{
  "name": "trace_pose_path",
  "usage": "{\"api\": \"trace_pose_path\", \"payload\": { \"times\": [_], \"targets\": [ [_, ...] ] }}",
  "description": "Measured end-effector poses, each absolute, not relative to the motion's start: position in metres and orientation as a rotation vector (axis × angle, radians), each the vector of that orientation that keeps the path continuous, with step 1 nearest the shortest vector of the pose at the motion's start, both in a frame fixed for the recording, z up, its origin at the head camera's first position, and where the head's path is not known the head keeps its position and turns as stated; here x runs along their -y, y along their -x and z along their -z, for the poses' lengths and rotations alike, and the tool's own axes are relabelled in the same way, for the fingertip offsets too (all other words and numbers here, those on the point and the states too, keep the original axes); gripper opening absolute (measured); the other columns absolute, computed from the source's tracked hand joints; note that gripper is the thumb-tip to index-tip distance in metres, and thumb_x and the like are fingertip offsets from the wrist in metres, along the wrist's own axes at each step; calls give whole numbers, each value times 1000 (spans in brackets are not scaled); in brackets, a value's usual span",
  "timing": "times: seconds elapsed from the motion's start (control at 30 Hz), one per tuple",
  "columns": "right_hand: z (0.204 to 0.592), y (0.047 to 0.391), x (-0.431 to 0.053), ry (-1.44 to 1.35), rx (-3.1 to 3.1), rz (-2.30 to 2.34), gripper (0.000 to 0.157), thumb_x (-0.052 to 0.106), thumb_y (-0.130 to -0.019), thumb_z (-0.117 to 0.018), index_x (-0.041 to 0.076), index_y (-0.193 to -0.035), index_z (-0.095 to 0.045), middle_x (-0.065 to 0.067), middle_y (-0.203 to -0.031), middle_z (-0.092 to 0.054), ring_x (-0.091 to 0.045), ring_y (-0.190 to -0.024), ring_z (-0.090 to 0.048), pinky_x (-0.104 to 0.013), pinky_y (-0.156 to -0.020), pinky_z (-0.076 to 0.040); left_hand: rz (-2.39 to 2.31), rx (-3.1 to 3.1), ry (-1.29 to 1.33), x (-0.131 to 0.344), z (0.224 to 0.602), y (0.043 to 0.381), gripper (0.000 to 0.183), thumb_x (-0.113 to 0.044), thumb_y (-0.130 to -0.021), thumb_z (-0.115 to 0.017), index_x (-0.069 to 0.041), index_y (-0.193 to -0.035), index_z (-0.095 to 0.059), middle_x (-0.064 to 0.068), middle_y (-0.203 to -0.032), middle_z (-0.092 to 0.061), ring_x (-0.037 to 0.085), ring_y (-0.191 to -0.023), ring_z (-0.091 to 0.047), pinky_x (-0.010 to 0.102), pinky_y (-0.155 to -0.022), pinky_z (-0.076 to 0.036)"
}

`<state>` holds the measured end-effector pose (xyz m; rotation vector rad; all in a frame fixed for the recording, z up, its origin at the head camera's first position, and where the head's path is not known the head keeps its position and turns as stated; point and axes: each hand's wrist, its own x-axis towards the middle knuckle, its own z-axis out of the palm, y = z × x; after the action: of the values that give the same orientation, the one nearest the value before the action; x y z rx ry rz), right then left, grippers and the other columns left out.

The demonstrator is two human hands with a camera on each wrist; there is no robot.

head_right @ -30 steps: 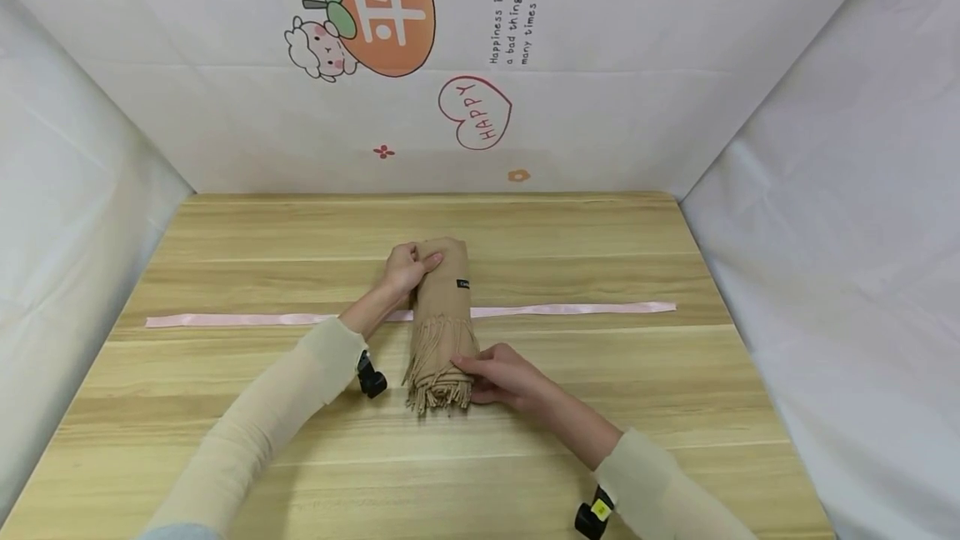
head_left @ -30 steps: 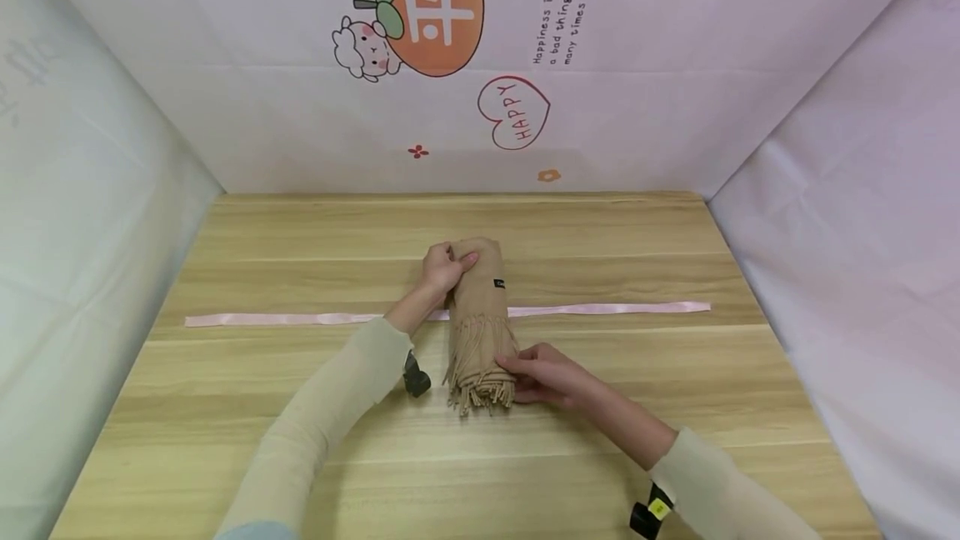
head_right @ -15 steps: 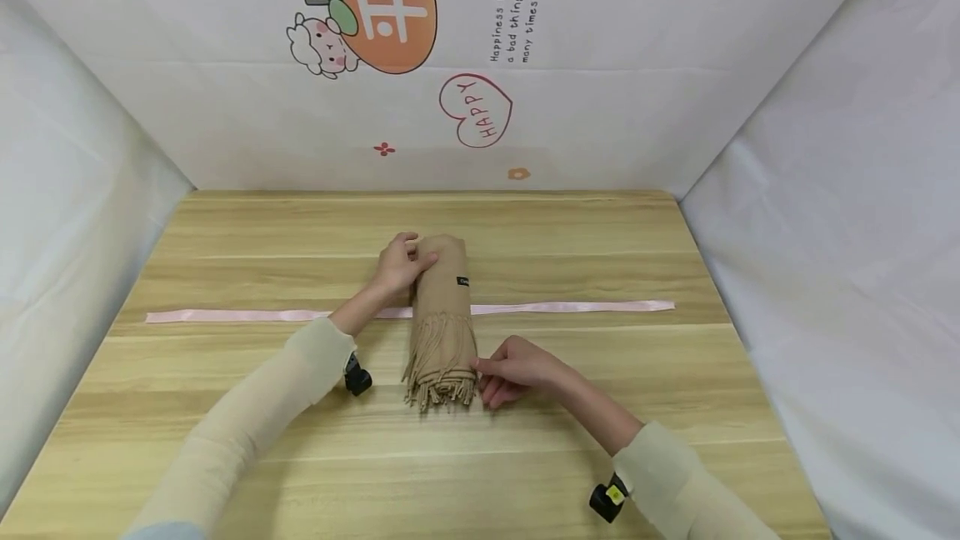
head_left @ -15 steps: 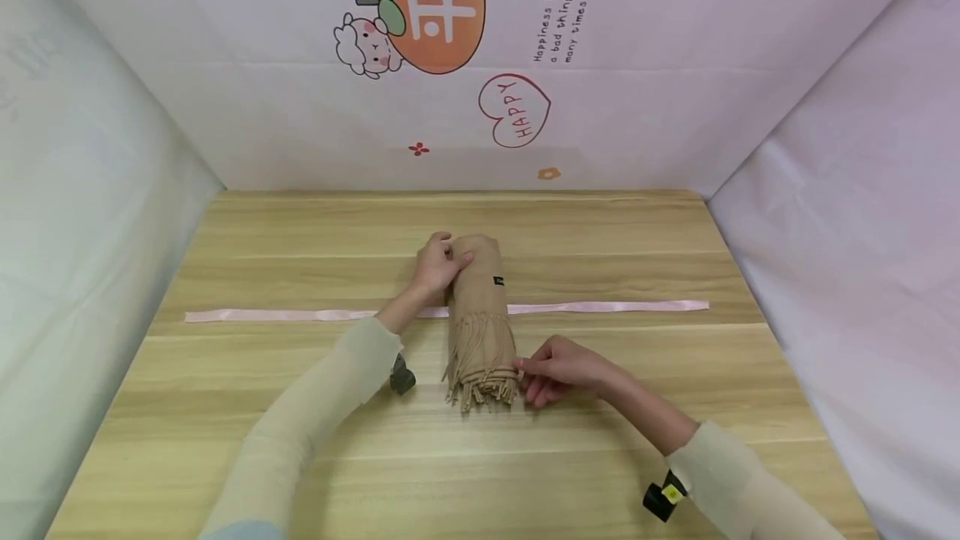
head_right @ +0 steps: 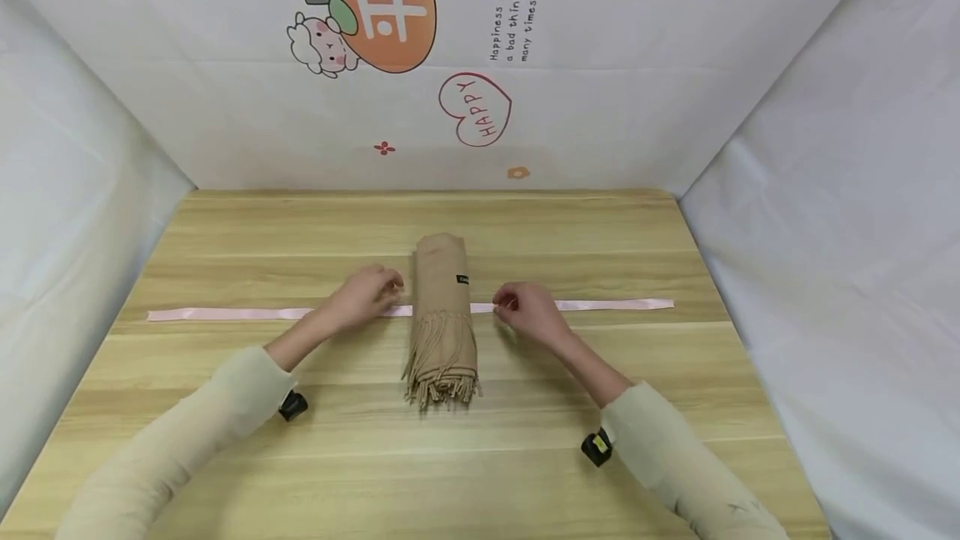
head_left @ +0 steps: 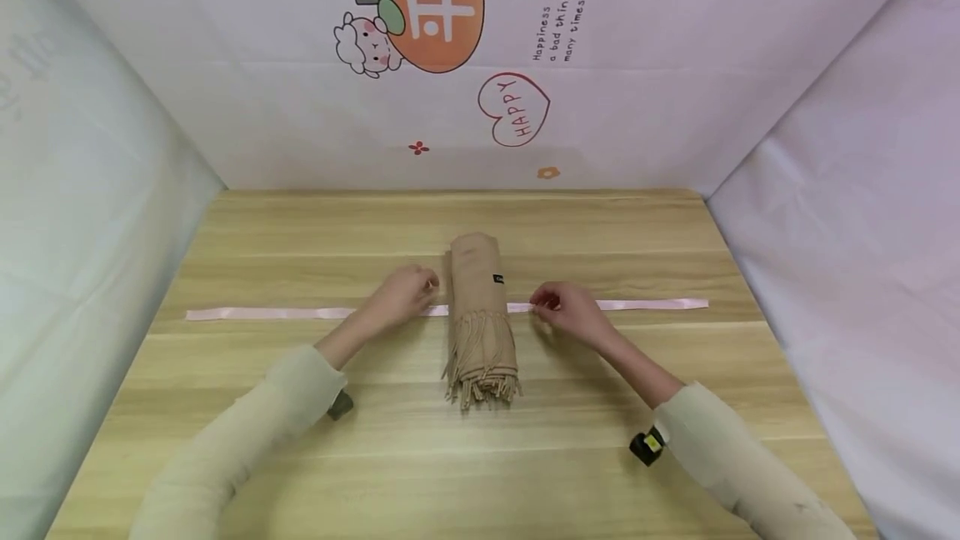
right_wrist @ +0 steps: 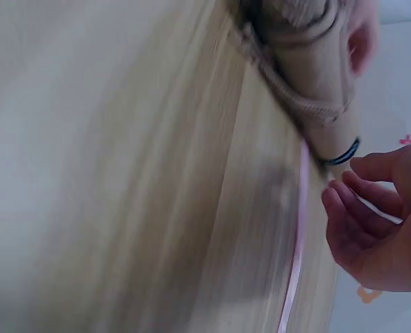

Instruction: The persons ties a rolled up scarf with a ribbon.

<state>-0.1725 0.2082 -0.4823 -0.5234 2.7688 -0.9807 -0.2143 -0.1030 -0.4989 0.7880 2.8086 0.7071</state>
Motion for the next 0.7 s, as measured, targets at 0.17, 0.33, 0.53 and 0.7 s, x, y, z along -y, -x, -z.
{"api": "trace_pose_path", "payload": {
  "times": [0.17, 0.33, 0.53, 0.7],
  "targets": [
    [495, 196, -196, 688, -2874, 662, 14, 13, -89, -73, 3, -99, -73, -10, -92, -73, -23, -85, -68, -40, -78, -58, -505, -2851, -898, 103, 509, 211, 21, -13, -90, -71, -1, -106, -66, 14, -99, -65, 28, -92, -61, 42, -87, -55],
    [502, 203, -185, 722, -2894, 499, 13, 14, -86, -76, 6, -94, -71, -7, -87, -69, -22, -81, -64, -39, -75, -56, -466, -2837, -930, 99, 511, 210, 11, -10, -92, -69, -3, -97, -63, 12, -92, -65, 27, -86, -63, 40, -79, -57],
    [504, 204, -182, 742, -2893, 442, 8, 11, -85, -75, 9, -83, -68, -4, -79, -67, -20, -75, -63, -38, -70, -56, -481, -2781, -921, 96, 506, 209, 4, -2, -92, -63, -4, -88, -63, 9, -85, -65, 22, -80, -62, 35, -74, -56],
    [504, 207, -185, 754, -2826, 478, 10, 8, -86, -71, 11, -83, -61, -2, -76, -61, -17, -71, -56, -34, -64, -50, -490, -2729, -953, 95, 504, 210, 5, 0, -92, -58, -2, -92, -62, 9, -87, -64, 21, -81, -60, 33, -74, -55]
  ]
}}
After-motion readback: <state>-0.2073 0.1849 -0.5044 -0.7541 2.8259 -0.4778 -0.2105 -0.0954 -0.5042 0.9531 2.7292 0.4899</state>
